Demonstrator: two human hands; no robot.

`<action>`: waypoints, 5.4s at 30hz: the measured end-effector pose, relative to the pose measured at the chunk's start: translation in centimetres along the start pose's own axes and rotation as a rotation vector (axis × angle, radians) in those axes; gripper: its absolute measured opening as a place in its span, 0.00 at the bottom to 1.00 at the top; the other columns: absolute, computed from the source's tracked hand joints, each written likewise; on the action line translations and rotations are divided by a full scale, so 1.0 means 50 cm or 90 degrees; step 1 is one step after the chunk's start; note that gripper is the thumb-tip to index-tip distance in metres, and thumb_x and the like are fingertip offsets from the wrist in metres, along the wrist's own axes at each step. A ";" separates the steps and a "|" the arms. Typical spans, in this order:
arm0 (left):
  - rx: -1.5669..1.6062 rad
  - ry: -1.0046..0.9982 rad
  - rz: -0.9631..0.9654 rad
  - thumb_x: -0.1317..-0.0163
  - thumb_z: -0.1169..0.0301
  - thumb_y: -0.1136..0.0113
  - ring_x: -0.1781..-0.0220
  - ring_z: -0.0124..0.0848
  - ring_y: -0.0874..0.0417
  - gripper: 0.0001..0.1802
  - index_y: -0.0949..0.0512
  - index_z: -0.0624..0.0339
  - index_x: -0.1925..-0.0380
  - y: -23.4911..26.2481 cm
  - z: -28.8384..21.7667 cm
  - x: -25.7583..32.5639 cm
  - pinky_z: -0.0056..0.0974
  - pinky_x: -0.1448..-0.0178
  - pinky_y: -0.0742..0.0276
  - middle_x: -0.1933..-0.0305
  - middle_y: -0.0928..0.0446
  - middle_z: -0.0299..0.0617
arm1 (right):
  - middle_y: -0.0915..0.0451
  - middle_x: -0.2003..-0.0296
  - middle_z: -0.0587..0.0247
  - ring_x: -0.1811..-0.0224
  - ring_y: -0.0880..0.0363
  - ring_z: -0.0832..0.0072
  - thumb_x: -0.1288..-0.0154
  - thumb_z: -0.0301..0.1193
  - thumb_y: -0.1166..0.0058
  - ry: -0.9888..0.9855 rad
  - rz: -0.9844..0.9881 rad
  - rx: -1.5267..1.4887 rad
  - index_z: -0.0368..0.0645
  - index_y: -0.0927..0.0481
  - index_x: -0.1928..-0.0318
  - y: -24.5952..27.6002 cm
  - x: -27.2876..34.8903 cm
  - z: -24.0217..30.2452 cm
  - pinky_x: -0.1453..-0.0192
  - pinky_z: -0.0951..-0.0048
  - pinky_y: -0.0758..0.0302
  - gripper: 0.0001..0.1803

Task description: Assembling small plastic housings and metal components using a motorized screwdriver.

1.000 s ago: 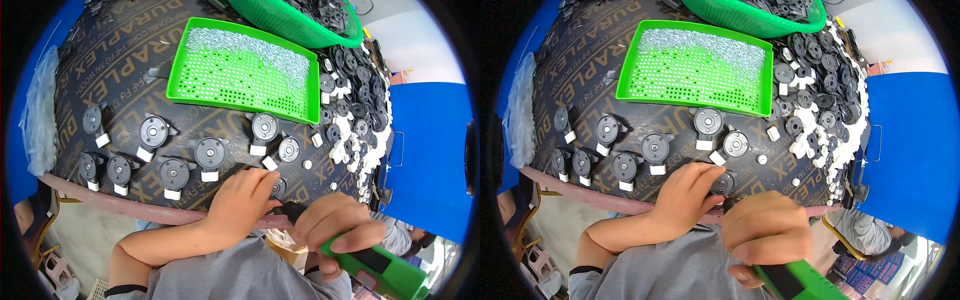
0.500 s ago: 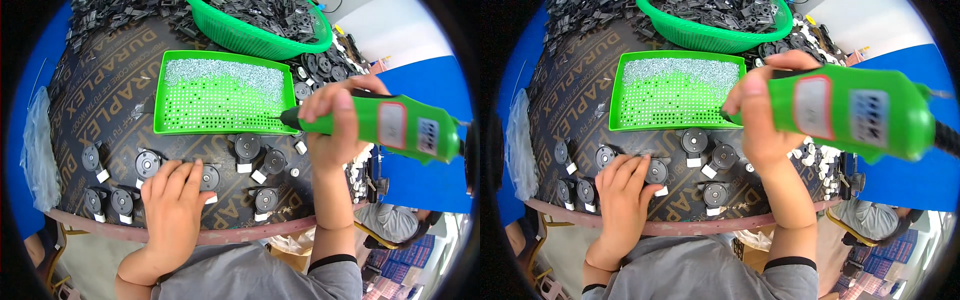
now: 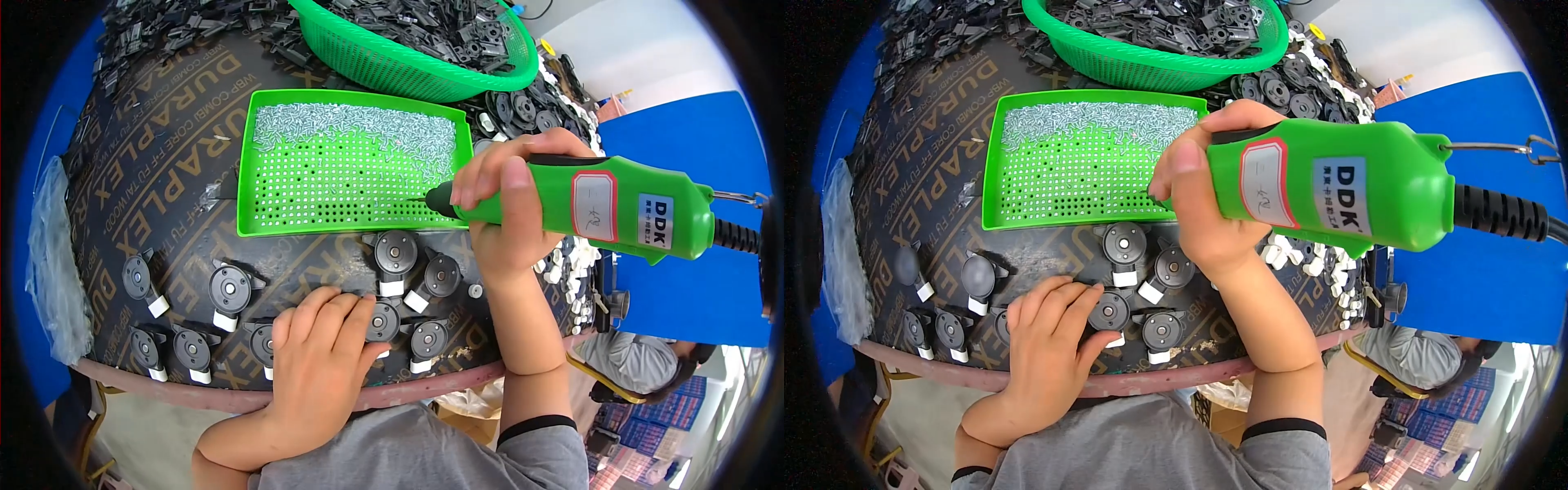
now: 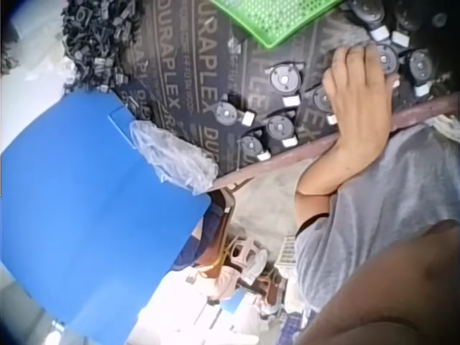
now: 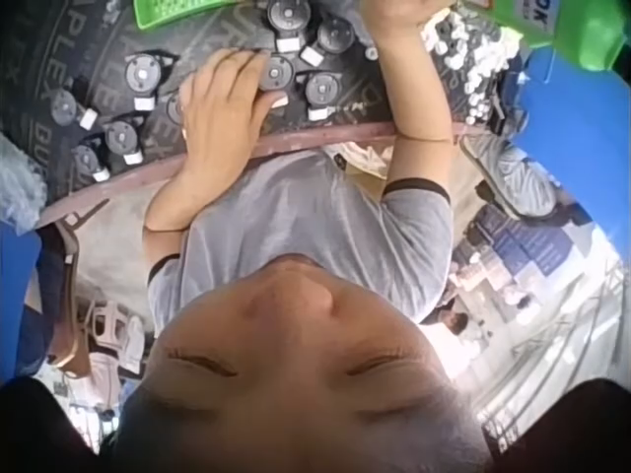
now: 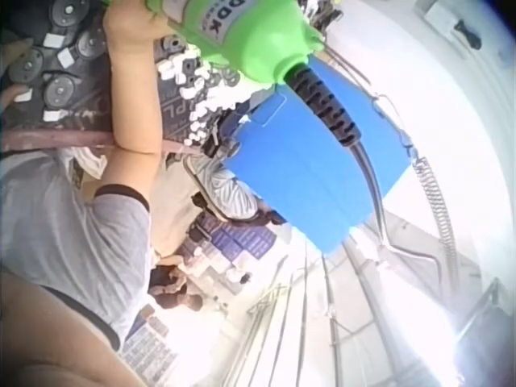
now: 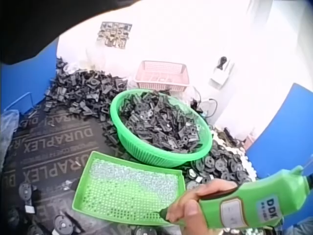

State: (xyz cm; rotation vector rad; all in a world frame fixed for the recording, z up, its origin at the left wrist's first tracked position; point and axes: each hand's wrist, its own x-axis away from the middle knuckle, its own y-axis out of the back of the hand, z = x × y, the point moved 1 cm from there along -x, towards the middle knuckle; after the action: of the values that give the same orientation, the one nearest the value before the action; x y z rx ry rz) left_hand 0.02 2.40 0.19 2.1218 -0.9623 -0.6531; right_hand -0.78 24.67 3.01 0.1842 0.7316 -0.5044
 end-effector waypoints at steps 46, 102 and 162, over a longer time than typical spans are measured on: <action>-0.031 0.012 -0.009 0.47 0.54 0.33 0.35 0.42 0.30 0.31 0.22 0.62 0.47 -0.014 0.008 -0.004 0.48 0.39 0.41 0.46 0.22 0.40 | 0.32 0.78 0.62 0.81 0.34 0.74 0.32 0.26 0.51 -0.083 0.039 0.003 0.47 0.36 0.48 -0.029 -0.016 0.038 0.78 0.72 0.31 0.14; -0.041 -0.007 -0.074 0.51 0.61 0.31 0.34 0.42 0.29 0.25 0.20 0.61 0.53 -0.019 0.003 -0.006 0.49 0.39 0.42 0.53 0.21 0.39 | 0.26 0.77 0.57 0.82 0.28 0.68 0.32 0.25 0.44 -0.124 0.235 -0.006 0.44 0.40 0.55 -0.078 0.076 0.182 0.76 0.64 0.24 0.15; -0.038 -0.002 -0.083 0.54 0.60 0.28 0.33 0.41 0.30 0.29 0.20 0.60 0.51 -0.031 0.005 0.003 0.48 0.38 0.42 0.53 0.22 0.39 | 0.27 0.78 0.61 0.85 0.27 0.72 0.32 0.26 0.46 -0.066 0.222 -0.102 0.42 0.41 0.53 -0.046 0.114 0.207 0.81 0.69 0.24 0.16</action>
State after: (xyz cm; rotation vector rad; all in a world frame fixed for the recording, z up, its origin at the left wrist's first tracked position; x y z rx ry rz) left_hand 0.62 2.91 -1.21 2.1444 -0.8015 -0.7399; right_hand 7.80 17.12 6.79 0.1311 0.6188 -0.1220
